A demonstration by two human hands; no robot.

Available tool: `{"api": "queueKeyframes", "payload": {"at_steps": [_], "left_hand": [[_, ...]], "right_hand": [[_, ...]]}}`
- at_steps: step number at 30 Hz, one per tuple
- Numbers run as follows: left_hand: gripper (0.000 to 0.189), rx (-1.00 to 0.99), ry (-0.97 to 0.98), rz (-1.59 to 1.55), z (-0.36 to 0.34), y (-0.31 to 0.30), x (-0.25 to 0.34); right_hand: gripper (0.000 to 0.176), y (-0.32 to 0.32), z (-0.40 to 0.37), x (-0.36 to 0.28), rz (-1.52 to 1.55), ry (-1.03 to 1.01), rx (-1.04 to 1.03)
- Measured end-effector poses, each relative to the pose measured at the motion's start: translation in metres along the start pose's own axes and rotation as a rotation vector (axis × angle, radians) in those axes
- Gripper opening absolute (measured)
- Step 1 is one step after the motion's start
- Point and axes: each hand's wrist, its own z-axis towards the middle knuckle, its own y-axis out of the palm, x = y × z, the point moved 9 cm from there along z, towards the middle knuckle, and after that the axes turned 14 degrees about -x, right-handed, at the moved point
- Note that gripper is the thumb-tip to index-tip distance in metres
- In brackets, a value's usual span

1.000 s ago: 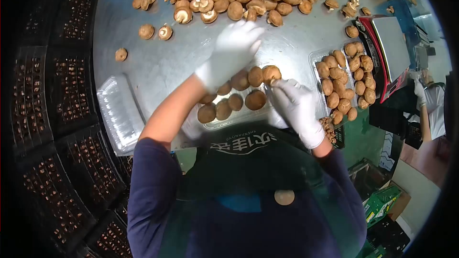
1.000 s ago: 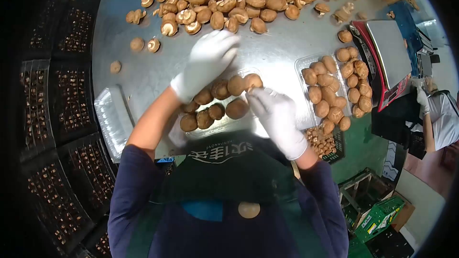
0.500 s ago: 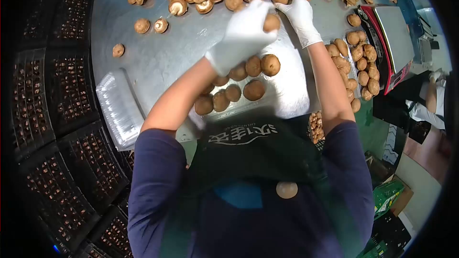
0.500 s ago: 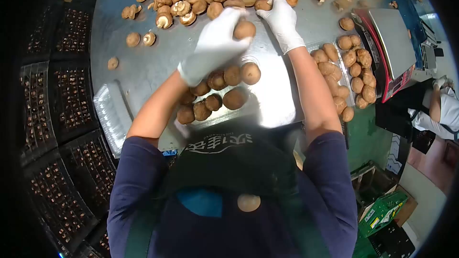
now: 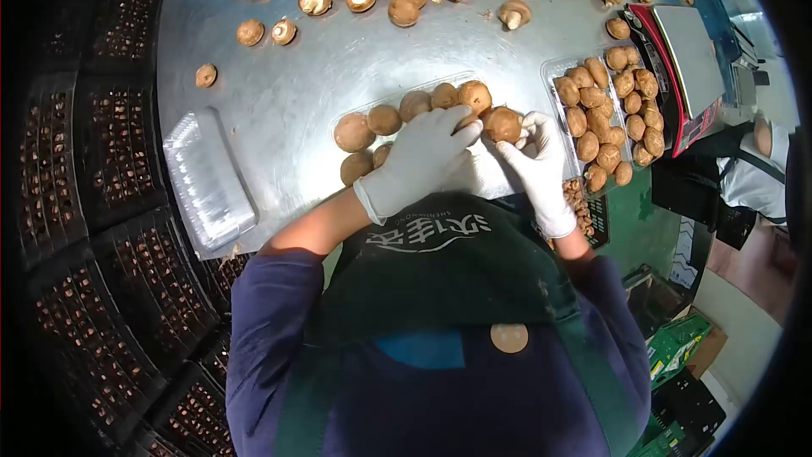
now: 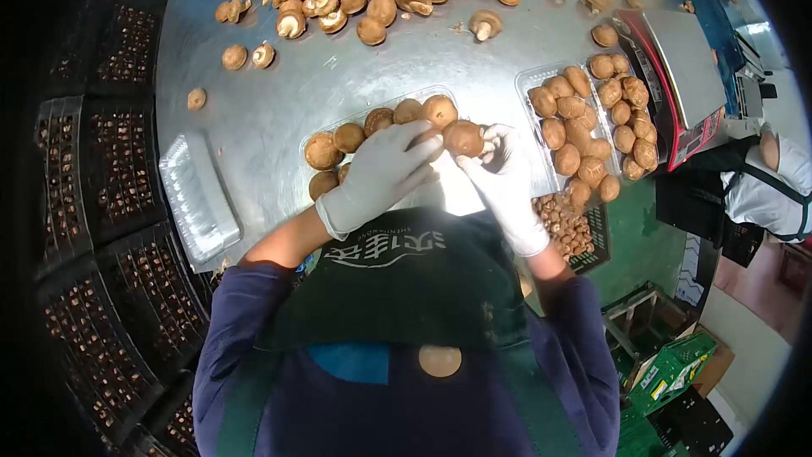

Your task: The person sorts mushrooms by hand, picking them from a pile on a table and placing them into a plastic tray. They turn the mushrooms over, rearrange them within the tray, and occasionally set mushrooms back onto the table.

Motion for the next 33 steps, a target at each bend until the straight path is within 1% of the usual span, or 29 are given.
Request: {"api": "queueKeyframes", "payload": {"at_steps": [2, 3, 4, 5, 6, 7, 9, 10, 12, 14, 16, 17, 18, 20, 21, 22, 24, 25, 26, 28, 29, 30, 32, 33], "left_hand": [[0.035, 0.033, -0.012, -0.017, -0.002, -0.006, -0.004], [0.035, 0.057, -0.043, -0.018, -0.003, -0.009, -0.007], [0.034, 0.081, -0.074, -0.019, -0.004, -0.011, -0.010], [0.034, 0.083, -0.078, -0.018, -0.005, -0.012, -0.010], [0.034, 0.089, -0.074, 0.062, -0.004, -0.013, -0.006], [0.034, 0.095, -0.070, 0.143, -0.004, -0.014, -0.003], [0.035, 0.105, -0.071, 0.171, -0.004, -0.009, -0.003], [0.036, 0.110, -0.070, 0.198, -0.005, -0.008, -0.002], [0.036, 0.099, -0.076, 0.206, -0.004, -0.007, 0.000], [0.036, 0.082, -0.083, 0.211, -0.006, -0.016, 0.006], [0.038, 0.181, -0.119, 0.010, -0.017, -0.046, 0.001], [0.033, 0.233, -0.160, 0.070, -0.028, -0.062, -0.004], [0.029, 0.283, -0.199, 0.132, -0.041, -0.078, -0.010], [0.021, 0.301, -0.546, 0.005, -0.082, -0.100, -0.047], [0.019, 0.367, -0.628, -0.010, -0.107, -0.098, -0.064], [0.017, 0.437, -0.709, -0.024, -0.131, -0.089, -0.082], [0.019, 0.263, -0.890, -0.209, -0.161, -0.049, -0.109], [0.023, 0.223, -0.913, -0.446, -0.175, -0.020, -0.125], [0.022, 0.236, -0.850, -0.475, -0.172, -0.012, -0.120], [0.018, 0.388, -0.798, -0.768, -0.170, 0.000, -0.124], [0.015, 0.369, -0.908, -0.860, -0.176, 0.004, -0.125], [0.015, 0.364, -0.897, -0.853, -0.172, -0.002, -0.122], [0.014, 0.359, -0.845, -0.795, -0.155, -0.020, -0.115], [0.015, 0.345, -0.819, -0.845, -0.140, -0.029, -0.108]], "right_hand": [[0.041, 0.008, -0.003, 0.008, -0.093, 0.041, 0.059], [0.046, 0.013, -0.009, 0.002, -0.080, 0.024, 0.045], [0.045, 0.016, -0.009, 0.002, -0.227, 0.033, 0.071], [0.045, 0.020, -0.009, -0.010, -0.502, -0.007, 0.045], [0.045, 0.026, -0.009, -0.024, -0.777, -0.048, 0.018], [0.045, 0.025, -0.009, -0.027, -0.777, -0.050, 0.015], [0.047, 0.038, -0.011, -0.044, -1.247, -0.193, -0.002], [0.047, 0.038, -0.012, -0.040, -1.249, -0.195, -0.006], [0.049, 0.039, -0.012, -0.025, -1.225, -0.160, -0.086], [0.049, 0.039, -0.011, -0.032, -1.245, -0.142, -0.107], [0.048, 0.024, -0.005, -0.030, -1.005, -0.037, -0.135], [0.044, 0.018, -0.008, -0.039, -0.997, -0.106, -0.030], [0.037, 0.004, -0.006, -0.044, -0.865, -0.080, 0.029], [0.032, -0.015, 0.000, -0.027, -0.860, 0.064, 0.057], [0.028, -0.020, 0.005, -0.016, -0.823, 0.078, 0.036], [0.026, -0.020, 0.012, -0.007, -0.726, 0.133, -0.011], [0.026, -0.009, 0.023, 0.004, -0.736, 0.191, -0.065], [0.027, -0.006, 0.028, 0.018, -0.699, 0.200, -0.112], [0.027, -0.004, 0.031, 0.019, -0.694, 0.193, -0.114], [0.026, 0.002, 0.036, 0.021, -0.806, 0.238, -0.116], [0.024, 0.004, 0.033, 0.011, -0.827, 0.173, -0.063], [0.024, 0.003, 0.031, 0.003, -0.823, 0.168, -0.051], [0.023, -0.010, 0.027, -0.009, -0.779, 0.241, -0.021], [0.021, -0.019, 0.025, -0.021, -0.796, 0.163, 0.024]]}}
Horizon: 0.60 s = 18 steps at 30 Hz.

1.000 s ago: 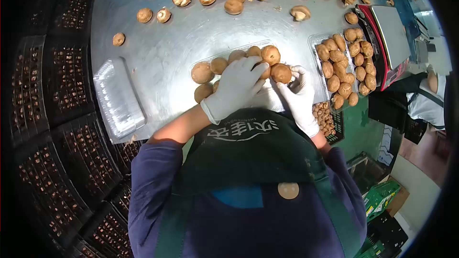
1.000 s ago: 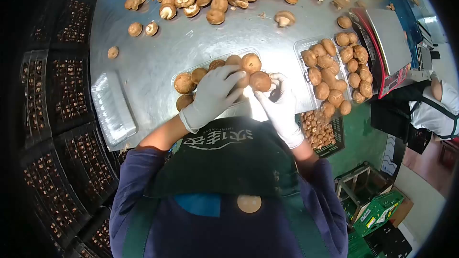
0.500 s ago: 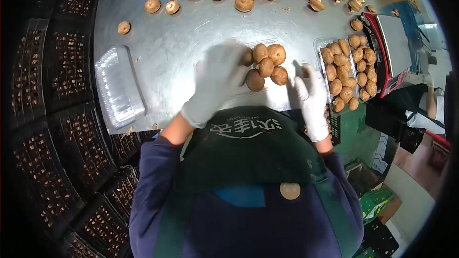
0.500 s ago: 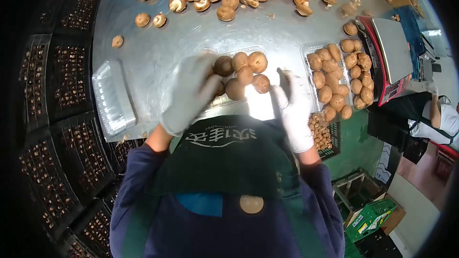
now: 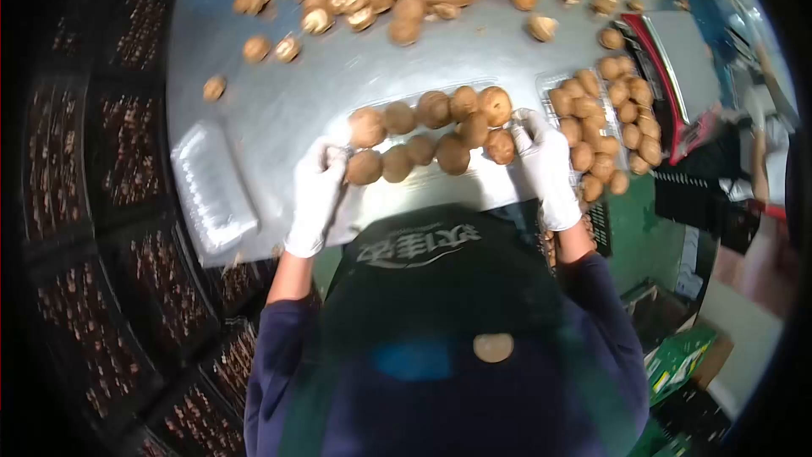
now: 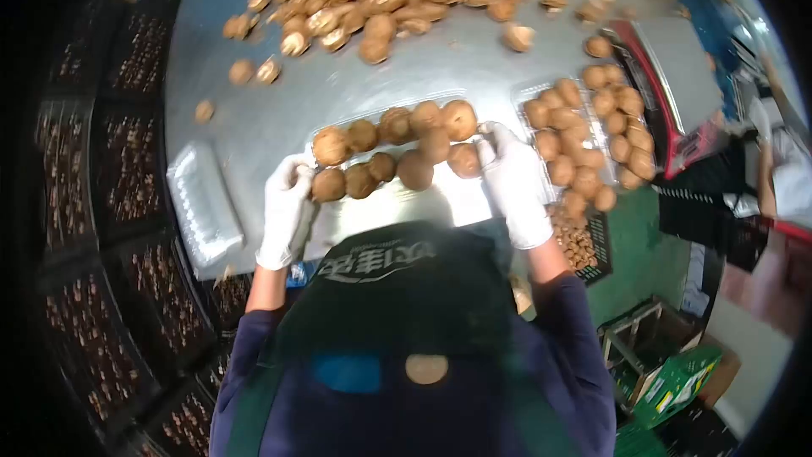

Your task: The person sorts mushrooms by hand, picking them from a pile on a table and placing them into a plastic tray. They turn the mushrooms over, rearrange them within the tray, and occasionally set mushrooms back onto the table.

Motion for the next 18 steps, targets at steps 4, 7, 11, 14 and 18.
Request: {"api": "queueKeyframes", "payload": {"at_steps": [4, 7, 11, 14, 18], "left_hand": [[0.017, -0.243, 0.138, -0.043, 0.054, 0.061, 0.088], [0.020, -0.435, 0.220, -0.038, 0.104, 0.133, 0.148], [0.021, -0.664, 0.329, -0.067, 0.184, 0.270, 0.227], [0.023, -0.766, 0.409, -0.056, 0.240, 0.370, 0.264], [0.033, -0.766, 0.571, 0.245, 0.287, 0.457, 0.289]], "right_hand": [[0.023, -0.089, -0.011, 0.022, 0.024, 0.110, 0.131], [0.021, -0.166, -0.012, 0.075, 0.105, 0.096, 0.307], [0.023, -0.274, -0.007, 0.166, 0.354, 0.155, 0.415], [0.022, -0.344, 0.000, 0.247, 0.177, 0.111, 0.526], [0.020, -0.386, 0.002, 0.321, 0.265, 0.336, 0.564]]}}
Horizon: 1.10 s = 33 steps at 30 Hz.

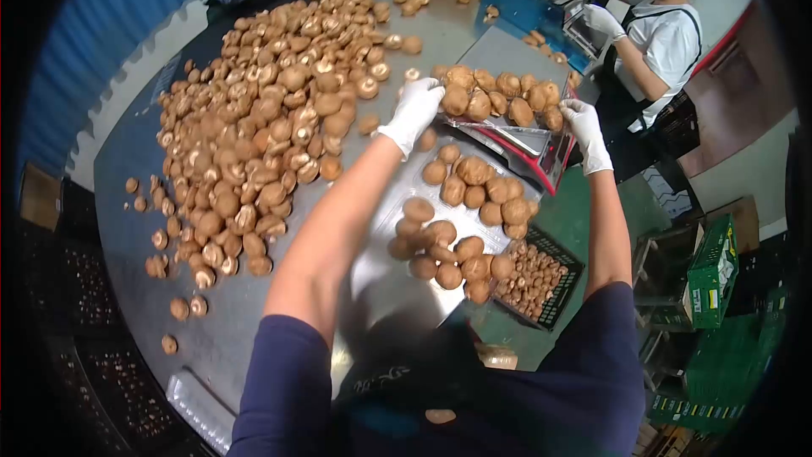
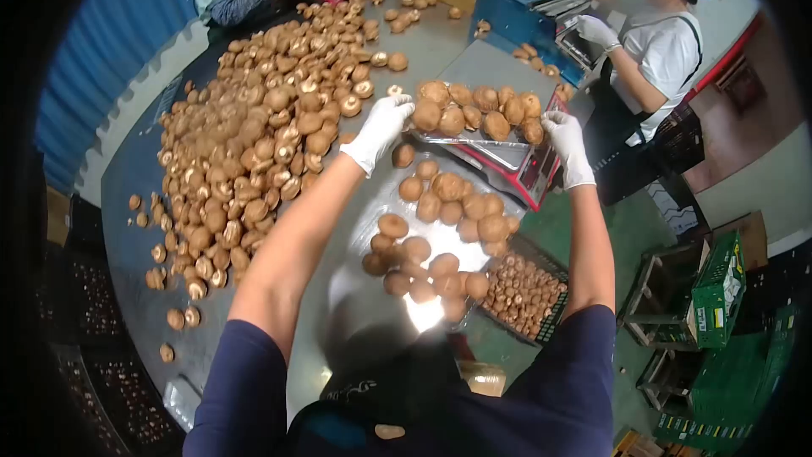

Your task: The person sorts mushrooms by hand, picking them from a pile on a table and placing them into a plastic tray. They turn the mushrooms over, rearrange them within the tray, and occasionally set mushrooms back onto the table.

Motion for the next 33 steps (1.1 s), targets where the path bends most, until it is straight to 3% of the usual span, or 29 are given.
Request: {"api": "queueKeyframes", "payload": {"at_steps": [2, 3, 4, 5, 6, 8, 9, 10, 11, 12, 13, 14, 15, 17, 18, 20, 22, 24, 27, 28, 30, 31, 32, 33], "left_hand": [[0.041, -0.046, 0.082, -0.237, -0.007, 0.009, 0.011], [0.041, -0.024, 0.064, -0.163, -0.021, 0.004, 0.012], [0.041, -0.002, 0.038, -0.089, -0.046, -0.007, 0.015], [0.040, 0.030, 0.160, -0.026, -0.082, -0.020, 0.018], [0.039, 0.085, 0.172, 0.220, -0.144, -0.037, 0.058], [0.035, 0.261, -0.058, 0.326, -0.249, -0.073, 0.059], [0.032, 0.467, -0.194, 0.251, -0.309, -0.088, 0.064], [0.033, 0.626, -0.280, 0.562, -0.369, -0.111, 0.050], [0.035, 0.761, -0.416, 0.778, -0.430, -0.123, 0.050], [0.036, 0.804, -0.593, 1.122, -0.503, -0.133, 0.033], [0.035, 1.061, -0.579, 0.844, -0.619, -0.165, -0.025], [0.035, 1.041, -0.826, 0.925, -0.686, -0.156, -0.037], [0.032, 0.941, -1.053, 1.351, -0.754, -0.146, -0.061], [0.043, 0.522, -1.696, 1.073, -0.828, -0.120, -0.105], [0.043, 0.525, -1.700, 1.073, -0.815, -0.108, -0.092], [0.036, 0.750, -1.629, 1.058, -0.777, -0.091, -0.049], [0.034, 0.827, -1.549, 0.983, -0.798, -0.101, -0.059], [0.027, 0.995, -1.410, 0.912, -0.812, -0.106, -0.063], [0.025, 1.125, -1.365, 0.845, -0.801, -0.096, -0.039], [0.023, 1.167, -1.332, 0.855, -0.789, -0.088, -0.022], [0.021, 1.355, -1.128, 1.053, -0.756, -0.072, 0.018], [0.021, 1.332, -0.972, 0.993, -0.741, -0.066, 0.034], [0.024, 1.366, -0.569, 0.947, -0.718, -0.057, 0.048], [0.021, 1.274, -0.258, 0.934, -0.685, -0.049, 0.061]], "right_hand": [[0.022, -0.005, 0.009, 0.008, 0.015, 0.033, 0.010], [0.025, -0.004, 0.007, 0.010, 0.039, 0.069, 0.011], [0.028, -0.013, -0.003, -0.010, -0.202, -0.020, 0.105], [0.032, -0.017, -0.021, -0.036, -0.439, -0.106, 0.192], [0.038, -0.013, -0.049, -0.064, -0.430, -0.134, 0.256], [0.031, 0.010, -0.107, -0.102, -0.168, -0.324, 0.235], [0.027, 0.032, -0.133, -0.105, 0.036, -0.253, 0.078], [0.027, 0.059, -0.168, -0.126, 0.079, -0.300, -0.001], [0.025, 0.084, -0.207, -0.166, -0.168, -0.480, -0.062], [0.024, 0.116, -0.235, -0.183, -0.162, -0.482, -0.287], [0.022, 0.144, -0.258, -0.178, -0.176, -0.485, -0.314], [0.022, 0.176, -0.277, -0.199, -0.077, -0.422, -0.535], [0.021, 0.224, -0.297, -0.174, -0.090, -0.500, -0.588], [0.023, 0.287, -0.332, -0.182, -0.076, -0.630, -0.658], [0.022, 0.321, -0.350, -0.186, -0.138, -0.706, -0.689], [0.019, 0.377, -0.380, -0.199, -0.204, -0.853, -0.776], [0.018, 0.409, -0.397, -0.208, -0.213, -0.932, -0.831], [0.018, 0.405, -0.420, -0.223, -0.212, -1.249, -0.570], [0.015, 0.413, -0.429, -0.224, -0.273, -1.354, -0.620], [0.013, 0.424, -0.422, -0.214, -0.251, -1.187, -0.691], [0.013, 0.421, -0.407, -0.206, -0.340, -1.133, -0.788], [0.014, 0.426, -0.403, -0.198, -0.420, -1.082, -0.879], [0.017, 0.424, -0.396, -0.188, -0.550, -1.127, -0.614], [0.019, 0.416, -0.372, -0.174, -0.115, -1.043, -0.691]]}}
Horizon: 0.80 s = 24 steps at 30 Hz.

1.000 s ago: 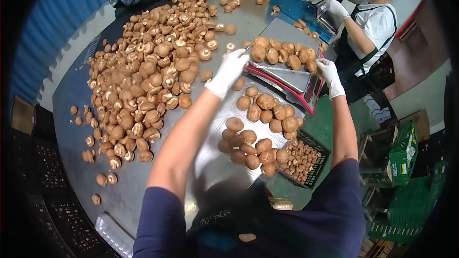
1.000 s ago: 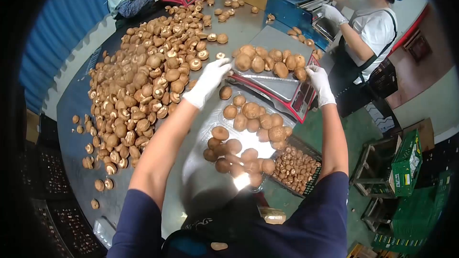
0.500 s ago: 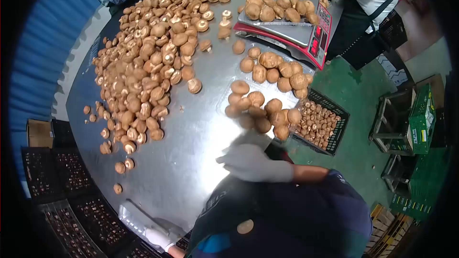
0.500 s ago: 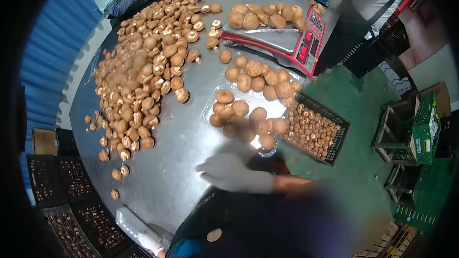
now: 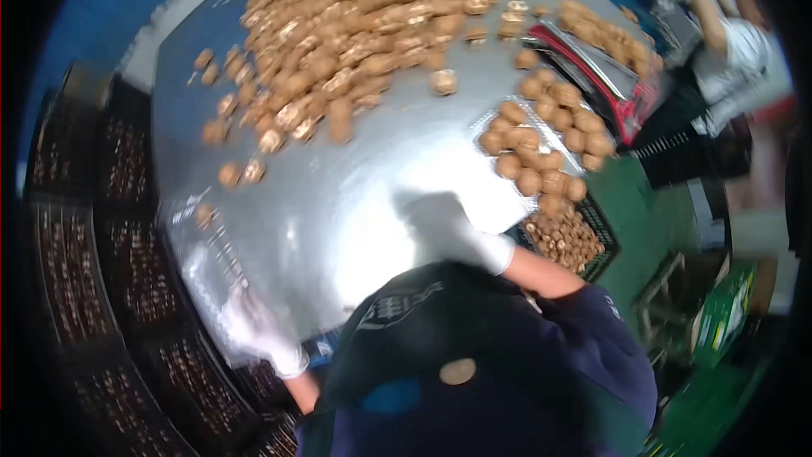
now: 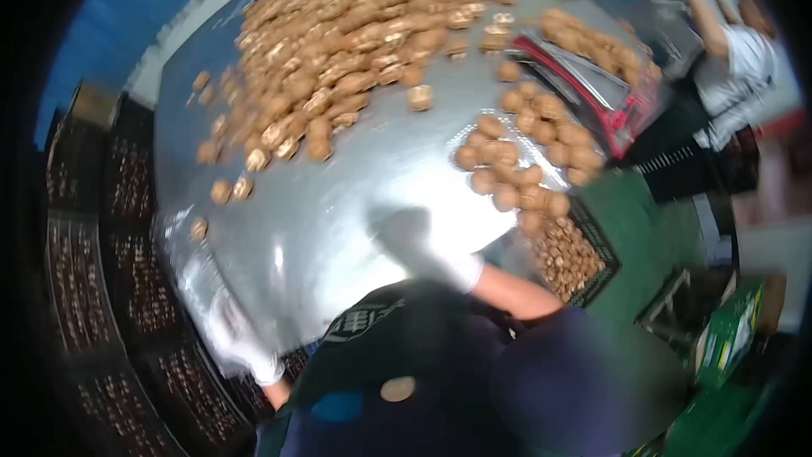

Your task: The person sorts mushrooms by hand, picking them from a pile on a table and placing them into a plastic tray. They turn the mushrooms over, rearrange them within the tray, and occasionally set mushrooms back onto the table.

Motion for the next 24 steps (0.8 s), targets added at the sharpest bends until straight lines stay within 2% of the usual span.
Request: {"api": "queueKeyframes", "payload": {"at_steps": [1, 2, 3, 4, 6, 7, 9, 10, 12, 14, 16, 18, 19, 21, 22, 24], "left_hand": [[0.022, -0.218, -0.015, 0.207, -0.003, 0.024, 0.015], [0.025, -0.416, 0.058, 0.287, -0.008, 0.052, 0.033], [0.026, -0.513, 0.307, 0.192, -0.008, 0.081, 0.072], [0.027, -0.761, 0.280, 0.194, -0.034, 0.115, 0.064], [0.028, -1.297, -0.143, -0.152, -0.060, 0.174, 0.052], [0.028, -1.286, -0.156, -0.163, -0.061, 0.177, 0.050], [0.029, -0.930, 0.488, -0.146, -0.042, 0.151, 0.091], [0.029, -0.927, 0.479, -0.141, -0.030, 0.151, 0.091], [0.033, -0.914, 0.362, -0.270, 0.015, 0.155, 0.090], [0.038, -0.810, 0.392, -0.207, 0.048, 0.187, 0.084], [0.038, -0.587, 0.320, -0.134, 0.083, 0.220, 0.081], [0.043, -0.460, 0.176, -0.140, 0.102, 0.255, 0.059], [0.043, -0.457, 0.172, -0.139, 0.109, 0.270, 0.053], [0.045, -0.594, 0.046, -0.125, 0.111, 0.300, 0.034], [0.045, -0.595, 0.037, -0.123, 0.109, 0.296, 0.032], [0.040, -0.552, 0.012, -0.373, 0.107, 0.275, 0.040]], "right_hand": [[0.019, -0.005, 0.000, 0.014, -0.126, 0.044, -0.021], [0.017, -0.041, 0.008, 0.026, -0.041, 0.289, 0.001], [0.017, -0.072, 0.022, 0.022, -0.092, 0.306, 0.081], [0.017, -0.091, 0.030, 0.024, -0.141, 0.327, 0.160], [0.023, -0.096, 0.045, 0.056, -0.316, 0.433, 0.114], [0.023, -0.102, 0.055, 0.062, -0.323, 0.420, 0.101], [0.035, -0.099, 0.077, 0.080, -0.515, 0.503, -0.101], [0.046, -0.099, 0.082, 0.101, -0.586, 0.533, -0.094], [0.045, -0.107, 0.091, 0.121, -0.726, 0.569, -0.028], [0.046, -0.104, 0.102, 0.149, -0.664, 0.606, -0.073], [0.047, -0.106, 0.098, 0.164, -0.611, 0.652, -0.111], [0.048, -0.107, 0.098, 0.168, -0.546, 0.630, -0.143], [0.048, -0.107, 0.100, 0.160, -0.547, 0.626, -0.145], [0.044, -0.103, 0.089, 0.143, 0.381, 0.611, 0.084], [0.044, -0.098, 0.085, 0.134, 0.383, 0.611, 0.075], [0.045, -0.071, 0.078, 0.118, 1.431, 0.418, 0.174]]}}
